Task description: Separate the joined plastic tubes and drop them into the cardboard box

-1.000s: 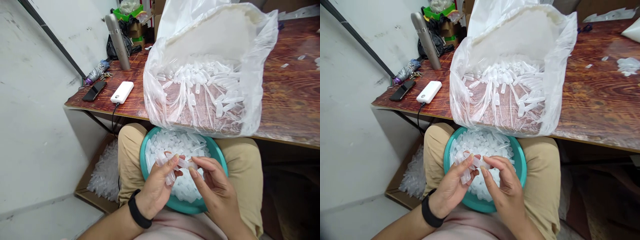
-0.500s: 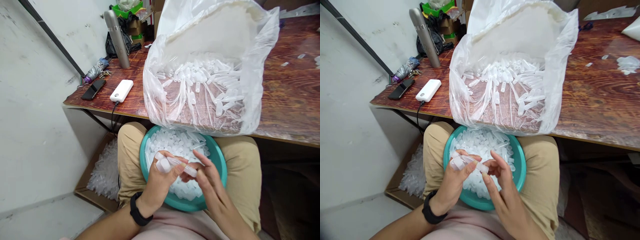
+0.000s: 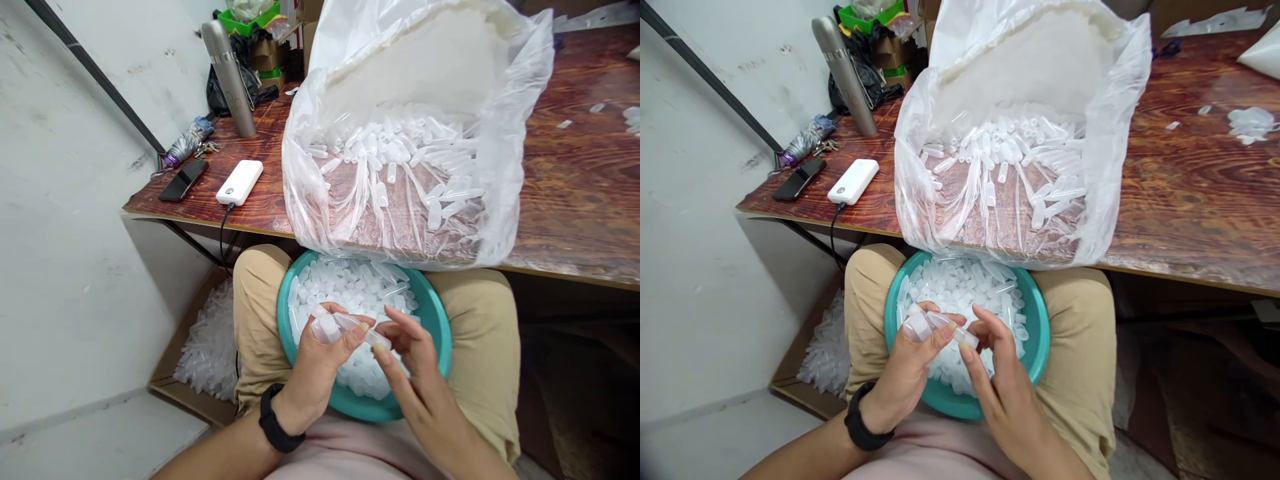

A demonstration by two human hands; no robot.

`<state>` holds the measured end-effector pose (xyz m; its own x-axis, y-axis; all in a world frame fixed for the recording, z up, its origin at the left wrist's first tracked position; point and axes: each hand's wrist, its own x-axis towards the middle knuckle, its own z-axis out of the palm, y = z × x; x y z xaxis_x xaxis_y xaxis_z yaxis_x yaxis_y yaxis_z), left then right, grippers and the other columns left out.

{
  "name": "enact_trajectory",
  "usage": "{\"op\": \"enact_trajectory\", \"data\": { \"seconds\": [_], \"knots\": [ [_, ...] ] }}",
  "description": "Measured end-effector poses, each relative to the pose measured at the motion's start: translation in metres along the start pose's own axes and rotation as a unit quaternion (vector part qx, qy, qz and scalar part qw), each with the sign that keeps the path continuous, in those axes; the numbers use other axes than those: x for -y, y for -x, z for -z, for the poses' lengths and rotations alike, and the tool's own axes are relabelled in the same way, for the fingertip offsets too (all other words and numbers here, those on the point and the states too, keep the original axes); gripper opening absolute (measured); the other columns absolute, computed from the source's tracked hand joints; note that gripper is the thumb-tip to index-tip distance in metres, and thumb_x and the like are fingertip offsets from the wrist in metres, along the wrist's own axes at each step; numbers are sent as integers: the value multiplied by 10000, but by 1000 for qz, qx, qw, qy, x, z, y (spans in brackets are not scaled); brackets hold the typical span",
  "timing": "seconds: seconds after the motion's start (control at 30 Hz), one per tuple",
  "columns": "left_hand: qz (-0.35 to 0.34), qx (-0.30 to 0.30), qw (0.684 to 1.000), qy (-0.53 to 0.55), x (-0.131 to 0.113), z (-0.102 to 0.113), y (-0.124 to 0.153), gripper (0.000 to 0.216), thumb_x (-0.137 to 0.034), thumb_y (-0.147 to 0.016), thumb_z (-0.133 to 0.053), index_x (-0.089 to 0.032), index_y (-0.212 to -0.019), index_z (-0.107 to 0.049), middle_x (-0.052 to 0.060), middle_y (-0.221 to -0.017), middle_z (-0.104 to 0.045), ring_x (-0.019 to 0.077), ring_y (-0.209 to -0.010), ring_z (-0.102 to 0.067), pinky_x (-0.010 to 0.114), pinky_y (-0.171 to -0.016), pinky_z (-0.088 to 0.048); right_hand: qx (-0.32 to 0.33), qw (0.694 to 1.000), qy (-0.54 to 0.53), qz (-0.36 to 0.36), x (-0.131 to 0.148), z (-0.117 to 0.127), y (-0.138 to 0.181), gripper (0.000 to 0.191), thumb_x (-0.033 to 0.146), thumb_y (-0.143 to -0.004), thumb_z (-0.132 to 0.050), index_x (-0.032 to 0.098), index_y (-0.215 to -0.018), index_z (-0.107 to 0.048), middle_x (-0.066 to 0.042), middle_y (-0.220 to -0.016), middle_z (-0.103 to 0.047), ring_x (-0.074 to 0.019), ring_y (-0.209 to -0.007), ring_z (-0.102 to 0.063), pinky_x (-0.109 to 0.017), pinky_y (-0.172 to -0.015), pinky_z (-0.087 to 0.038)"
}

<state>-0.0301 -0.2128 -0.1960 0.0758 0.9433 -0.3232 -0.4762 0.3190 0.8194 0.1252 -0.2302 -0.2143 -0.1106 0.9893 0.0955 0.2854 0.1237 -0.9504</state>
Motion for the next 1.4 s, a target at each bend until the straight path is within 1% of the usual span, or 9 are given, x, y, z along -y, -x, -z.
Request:
{"op": "enact_trajectory", "data": {
  "seconds": [0.07,0.17,0.33,0.5,0.6,0.77,1.03,1.3,1.4],
  "knots": [
    [-7,10,1000,-11,2,0,0,381,-391,-818,-849,-210,-999,-568,26,-994,-778,190,-839,-730,350,-866,-528,-26,999,-13,-19,-3,-1,-1,390,499,-1036,-519,268,-1351,-522,-20,-858,-643,-175,-783,-655,-311,-730,-575],
    [-5,46,999,-6,4,0,-3,402,-395,-809,-858,-205,-1002,-560,40,-1006,-778,164,-691,-713,360,-796,-548,29,984,-124,-126,-5,0,-5,424,488,-1100,-310,247,-1411,-470,49,-641,-548,-146,-530,-556,-256,-500,-492],
    [8,11,999,32,6,-3,-8,395,-339,-795,-873,-206,-1019,-577,21,-975,-779,170,-913,-721,307,-876,-526,-6,999,13,41,-6,1,-5,412,414,-1038,-546,309,-1429,-467,-80,-1150,-696,-208,-1016,-694,-385,-901,-577],
    [28,71,996,36,4,-3,-18,399,-399,-808,-832,-221,-1011,-538,-25,-809,-712,148,-638,-652,312,-676,-541,31,998,-28,-40,-5,5,-13,368,398,-1115,-311,291,-1461,-374,9,-833,-660,-147,-682,-664,-283,-664,-594],
    [-33,83,988,-126,-8,5,-43,335,-390,-856,-770,-210,-1052,-567,-2,-843,-705,169,-735,-680,300,-720,-540,104,990,98,-13,-12,15,-27,386,404,-1112,-308,280,-1474,-360,-17,-914,-676,-171,-761,-693,-329,-727,-608],
    [-167,216,798,-538,-31,6,-105,243,-97,-845,-645,-213,-1052,-698,52,-1074,-713,225,-1017,-669,333,-939,-516,180,900,380,117,-36,19,-45,309,232,-1008,-514,171,-1308,-559,-165,-1138,-670,-335,-994,-704,-515,-833,-596],
    [-190,254,682,-659,-27,-16,-144,217,51,-746,-610,-161,-784,-632,105,-1009,-657,322,-1026,-658,429,-961,-483,225,879,390,156,-44,2,-49,433,-84,-839,-451,188,-1098,-666,-93,-1003,-686,-260,-935,-706,-390,-803,-598],
    [-228,199,688,-660,-44,8,-104,91,-205,-856,-715,-206,-923,-653,83,-949,-723,293,-970,-673,388,-896,-500,210,899,350,160,-54,1,-48,493,-56,-816,-462,183,-1191,-676,-120,-1053,-705,-279,-937,-704,-434,-820,-603],
    [-206,151,734,-629,-49,19,-81,166,-375,-916,-692,-213,-951,-680,58,-937,-744,256,-912,-687,342,-819,-502,192,921,305,149,-57,3,-53,462,-39,-816,-457,186,-1145,-690,-107,-1014,-713,-242,-892,-724,-374,-773,-612]
  ]
}}
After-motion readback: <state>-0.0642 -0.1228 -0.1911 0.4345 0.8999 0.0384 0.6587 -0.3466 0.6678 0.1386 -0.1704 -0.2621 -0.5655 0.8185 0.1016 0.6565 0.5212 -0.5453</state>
